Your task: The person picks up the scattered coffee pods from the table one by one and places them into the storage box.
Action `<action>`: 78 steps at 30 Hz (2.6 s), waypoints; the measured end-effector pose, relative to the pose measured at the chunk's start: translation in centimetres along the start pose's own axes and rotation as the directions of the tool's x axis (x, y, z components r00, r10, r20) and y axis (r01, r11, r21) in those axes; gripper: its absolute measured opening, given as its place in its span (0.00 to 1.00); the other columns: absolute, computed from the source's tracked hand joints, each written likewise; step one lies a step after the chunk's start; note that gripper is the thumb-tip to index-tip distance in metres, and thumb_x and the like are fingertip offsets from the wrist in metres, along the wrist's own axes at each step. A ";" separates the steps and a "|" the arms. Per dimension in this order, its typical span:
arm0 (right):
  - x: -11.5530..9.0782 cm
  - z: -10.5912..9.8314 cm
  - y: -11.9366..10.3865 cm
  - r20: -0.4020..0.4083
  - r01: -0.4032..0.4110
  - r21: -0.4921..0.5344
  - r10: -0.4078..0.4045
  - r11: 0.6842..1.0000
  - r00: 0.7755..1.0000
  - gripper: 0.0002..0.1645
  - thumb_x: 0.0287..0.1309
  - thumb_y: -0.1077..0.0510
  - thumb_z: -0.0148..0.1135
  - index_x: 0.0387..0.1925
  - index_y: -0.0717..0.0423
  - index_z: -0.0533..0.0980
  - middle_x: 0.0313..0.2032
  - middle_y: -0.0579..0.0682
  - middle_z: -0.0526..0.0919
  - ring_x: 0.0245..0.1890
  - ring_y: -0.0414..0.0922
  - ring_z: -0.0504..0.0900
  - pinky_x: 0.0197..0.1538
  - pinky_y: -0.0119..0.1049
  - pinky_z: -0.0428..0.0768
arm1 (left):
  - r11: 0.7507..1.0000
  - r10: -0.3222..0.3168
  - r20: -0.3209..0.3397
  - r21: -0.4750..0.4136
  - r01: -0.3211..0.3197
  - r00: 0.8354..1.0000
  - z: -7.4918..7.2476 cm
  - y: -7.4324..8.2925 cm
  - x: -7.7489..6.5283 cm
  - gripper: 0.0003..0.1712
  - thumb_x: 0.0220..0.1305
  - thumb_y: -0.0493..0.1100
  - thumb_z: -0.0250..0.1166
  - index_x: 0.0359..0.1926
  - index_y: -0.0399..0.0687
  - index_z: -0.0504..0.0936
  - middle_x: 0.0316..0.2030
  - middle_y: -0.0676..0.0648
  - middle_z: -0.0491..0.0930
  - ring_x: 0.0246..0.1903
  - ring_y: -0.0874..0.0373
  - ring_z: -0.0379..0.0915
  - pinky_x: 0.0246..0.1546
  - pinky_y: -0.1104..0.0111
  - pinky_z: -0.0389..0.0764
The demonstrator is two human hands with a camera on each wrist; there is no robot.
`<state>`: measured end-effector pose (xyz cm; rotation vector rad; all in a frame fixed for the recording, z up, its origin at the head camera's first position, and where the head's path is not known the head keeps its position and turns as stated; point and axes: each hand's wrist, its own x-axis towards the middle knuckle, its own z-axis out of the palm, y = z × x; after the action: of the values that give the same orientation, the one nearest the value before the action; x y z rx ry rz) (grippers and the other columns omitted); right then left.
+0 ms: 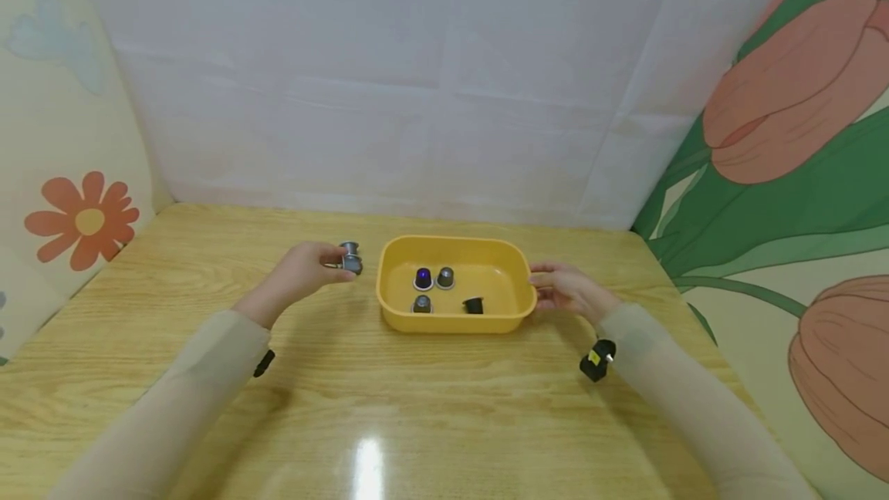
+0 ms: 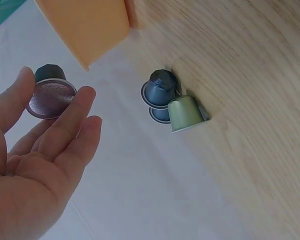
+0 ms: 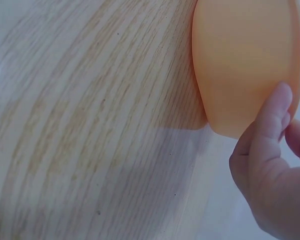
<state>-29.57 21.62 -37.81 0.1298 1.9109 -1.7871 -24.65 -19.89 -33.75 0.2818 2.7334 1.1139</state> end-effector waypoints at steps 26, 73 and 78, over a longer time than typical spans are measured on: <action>0.0 0.1 -0.1 0.014 0.004 0.030 -0.004 1.000 1.000 0.24 0.70 0.69 0.47 0.64 0.71 0.59 0.32 0.51 0.78 0.28 0.42 0.79 0.30 0.34 0.83 | 0.999 0.032 0.011 0.024 -0.032 0.999 1.9 2.0 0.6 0.33 0.66 0.43 0.65 0.65 0.27 0.67 0.58 0.29 0.72 0.59 0.36 0.68 0.56 0.49 0.73; 0.2 0.1 0.0 0.011 0.009 0.055 -0.010 0.998 1.000 0.22 0.69 0.70 0.46 0.62 0.71 0.59 0.28 0.50 0.77 0.26 0.41 0.78 0.30 0.33 0.83 | 1.000 0.017 0.072 0.008 -0.018 0.997 3.2 4.8 1.9 0.33 0.65 0.46 0.66 0.64 0.30 0.69 0.61 0.32 0.72 0.61 0.38 0.67 0.59 0.49 0.71; -0.1 0.2 -0.1 0.028 0.015 0.066 -0.017 0.998 0.999 0.23 0.69 0.70 0.47 0.63 0.71 0.59 0.29 0.50 0.76 0.27 0.41 0.78 0.30 0.33 0.82 | 0.999 0.032 0.081 0.002 -0.032 0.996 3.5 5.0 2.2 0.33 0.66 0.45 0.66 0.64 0.28 0.69 0.60 0.32 0.72 0.60 0.39 0.67 0.59 0.50 0.71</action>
<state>-29.51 21.43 -37.65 0.1117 1.8391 -1.8534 -25.45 -13.50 -32.86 0.3644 2.6685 1.0820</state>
